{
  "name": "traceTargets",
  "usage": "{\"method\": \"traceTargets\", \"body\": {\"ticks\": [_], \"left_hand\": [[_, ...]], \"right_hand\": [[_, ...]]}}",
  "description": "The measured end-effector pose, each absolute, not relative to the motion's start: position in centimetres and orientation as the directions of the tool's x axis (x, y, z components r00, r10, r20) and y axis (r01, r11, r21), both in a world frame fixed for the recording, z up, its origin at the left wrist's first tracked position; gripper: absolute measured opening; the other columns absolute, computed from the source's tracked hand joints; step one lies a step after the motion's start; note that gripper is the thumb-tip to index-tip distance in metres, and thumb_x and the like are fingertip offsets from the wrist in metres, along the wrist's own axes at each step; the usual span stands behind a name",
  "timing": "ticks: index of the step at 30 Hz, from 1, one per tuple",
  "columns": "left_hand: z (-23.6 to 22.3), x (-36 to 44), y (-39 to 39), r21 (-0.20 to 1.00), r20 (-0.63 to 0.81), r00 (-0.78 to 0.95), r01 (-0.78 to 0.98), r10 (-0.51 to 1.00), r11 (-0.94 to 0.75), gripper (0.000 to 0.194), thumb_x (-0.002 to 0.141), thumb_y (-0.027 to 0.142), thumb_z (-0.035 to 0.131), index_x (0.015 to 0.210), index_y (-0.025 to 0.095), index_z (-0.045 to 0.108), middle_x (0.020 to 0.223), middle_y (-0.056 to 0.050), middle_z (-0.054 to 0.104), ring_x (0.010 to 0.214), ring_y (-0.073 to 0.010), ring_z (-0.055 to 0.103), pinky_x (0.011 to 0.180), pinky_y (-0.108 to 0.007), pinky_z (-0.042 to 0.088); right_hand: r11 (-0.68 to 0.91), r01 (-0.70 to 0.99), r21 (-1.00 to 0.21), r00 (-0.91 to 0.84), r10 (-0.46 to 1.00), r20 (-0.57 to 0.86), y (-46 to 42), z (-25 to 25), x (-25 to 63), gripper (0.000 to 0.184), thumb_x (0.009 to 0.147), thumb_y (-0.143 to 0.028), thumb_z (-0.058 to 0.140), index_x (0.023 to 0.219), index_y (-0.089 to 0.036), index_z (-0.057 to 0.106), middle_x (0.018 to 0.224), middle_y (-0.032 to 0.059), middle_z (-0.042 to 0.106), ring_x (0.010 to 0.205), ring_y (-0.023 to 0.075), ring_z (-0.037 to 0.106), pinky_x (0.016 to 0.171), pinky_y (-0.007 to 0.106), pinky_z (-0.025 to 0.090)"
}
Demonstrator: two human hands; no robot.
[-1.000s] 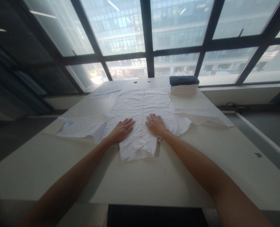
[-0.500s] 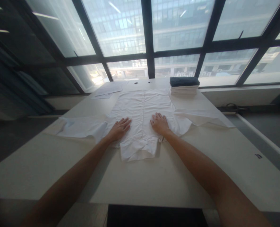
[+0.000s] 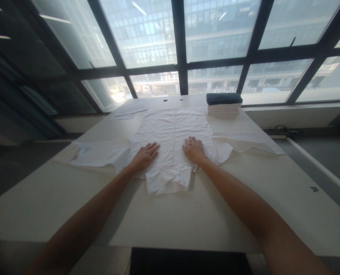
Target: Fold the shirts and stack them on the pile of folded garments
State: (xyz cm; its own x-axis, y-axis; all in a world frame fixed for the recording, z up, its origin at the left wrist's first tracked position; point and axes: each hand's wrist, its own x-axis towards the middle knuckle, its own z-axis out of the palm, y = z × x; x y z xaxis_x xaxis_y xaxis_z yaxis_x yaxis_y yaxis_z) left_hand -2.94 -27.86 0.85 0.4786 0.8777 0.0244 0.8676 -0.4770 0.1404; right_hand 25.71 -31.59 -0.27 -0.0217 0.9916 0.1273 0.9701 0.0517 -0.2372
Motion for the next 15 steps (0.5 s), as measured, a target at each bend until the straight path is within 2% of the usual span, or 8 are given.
{"method": "traceTargets", "body": {"ticks": [9,15], "left_hand": [[0.7,-4.6,-26.5,0.108,0.039,0.392,0.913,0.919,-0.393,0.057,0.109,0.049,0.026,0.160,0.027,0.039,0.170,-0.006,0.029,0.158,-0.0305,0.022,0.125,-0.057,0.020],[0.8,-5.0,-26.4,0.103,0.040,0.352,0.930,0.935,-0.354,0.056,0.109,0.046,0.028,0.160,0.026,0.039,0.170,-0.006,0.028,0.158,-0.0323,0.021,0.124,-0.062,0.021]], "right_hand": [[-0.076,0.974,-0.212,0.107,0.984,0.143,-31.1,-0.6,27.6,0.054,0.107,-0.038,0.032,0.153,-0.014,0.048,0.166,0.0161,0.036,0.154,0.0292,0.030,0.123,0.050,0.022],[-0.108,0.973,-0.204,0.143,0.975,0.169,-31.1,-0.7,28.4,0.055,0.106,-0.038,0.033,0.152,-0.014,0.050,0.165,0.0158,0.038,0.153,0.0287,0.031,0.123,0.048,0.023]]}}
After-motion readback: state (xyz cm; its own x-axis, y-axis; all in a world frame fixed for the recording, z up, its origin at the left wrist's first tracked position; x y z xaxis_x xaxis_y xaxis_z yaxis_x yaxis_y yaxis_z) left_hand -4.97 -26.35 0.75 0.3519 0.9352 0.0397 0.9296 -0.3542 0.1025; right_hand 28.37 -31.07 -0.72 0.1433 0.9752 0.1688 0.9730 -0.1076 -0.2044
